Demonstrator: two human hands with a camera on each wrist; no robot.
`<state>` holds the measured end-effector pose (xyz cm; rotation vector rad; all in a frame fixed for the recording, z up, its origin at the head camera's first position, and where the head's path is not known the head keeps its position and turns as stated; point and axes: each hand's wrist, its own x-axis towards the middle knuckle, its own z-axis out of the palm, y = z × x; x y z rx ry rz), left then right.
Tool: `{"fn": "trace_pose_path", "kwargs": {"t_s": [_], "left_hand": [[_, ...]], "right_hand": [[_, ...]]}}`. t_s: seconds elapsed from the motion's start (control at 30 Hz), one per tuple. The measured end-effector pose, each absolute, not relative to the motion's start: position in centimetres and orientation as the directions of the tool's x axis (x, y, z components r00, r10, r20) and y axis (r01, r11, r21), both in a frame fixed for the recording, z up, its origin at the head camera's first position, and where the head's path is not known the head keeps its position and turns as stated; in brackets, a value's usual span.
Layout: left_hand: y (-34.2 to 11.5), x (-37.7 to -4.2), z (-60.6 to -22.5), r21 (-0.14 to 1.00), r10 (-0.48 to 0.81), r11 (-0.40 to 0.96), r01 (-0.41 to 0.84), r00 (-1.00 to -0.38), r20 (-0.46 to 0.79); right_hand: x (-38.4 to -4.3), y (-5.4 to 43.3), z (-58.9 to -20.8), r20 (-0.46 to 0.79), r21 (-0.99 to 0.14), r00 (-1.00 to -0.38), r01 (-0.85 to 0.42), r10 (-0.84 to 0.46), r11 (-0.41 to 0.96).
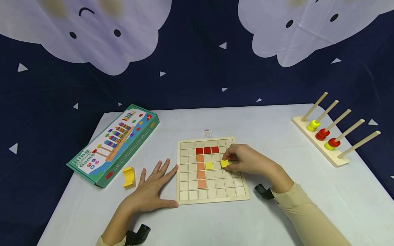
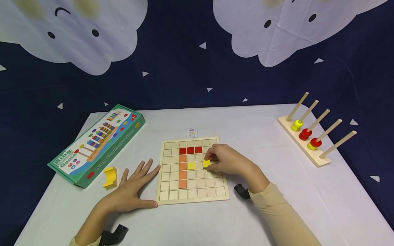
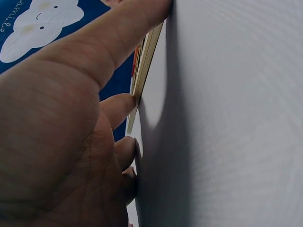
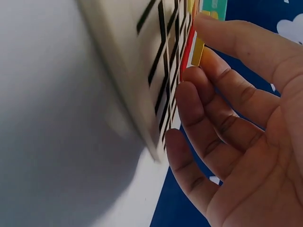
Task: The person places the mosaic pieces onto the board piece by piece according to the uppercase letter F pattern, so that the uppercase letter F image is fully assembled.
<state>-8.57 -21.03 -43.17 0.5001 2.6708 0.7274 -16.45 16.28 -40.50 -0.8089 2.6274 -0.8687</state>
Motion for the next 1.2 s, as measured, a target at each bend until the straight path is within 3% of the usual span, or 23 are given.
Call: {"fn": "trace_pose_path", "kwargs": {"t_s": [0.6,1.2], "left_hand": [[-20.9,-8.4,-43.3,0.534,0.409,0.811,0.239,-0.884,-0.225],[-20.8,-8.2,-43.4,0.536,0.415,0.807,0.246,-0.883,-0.219]], "right_hand": [[-16.6,14.1,-41.0,-0.056,-0.538,-0.804,-0.475,-0.592,0.696],[-16.5,14.1,-41.2,-0.074,-0.557,-0.809,-0.452,-0.583,0.697]]}}
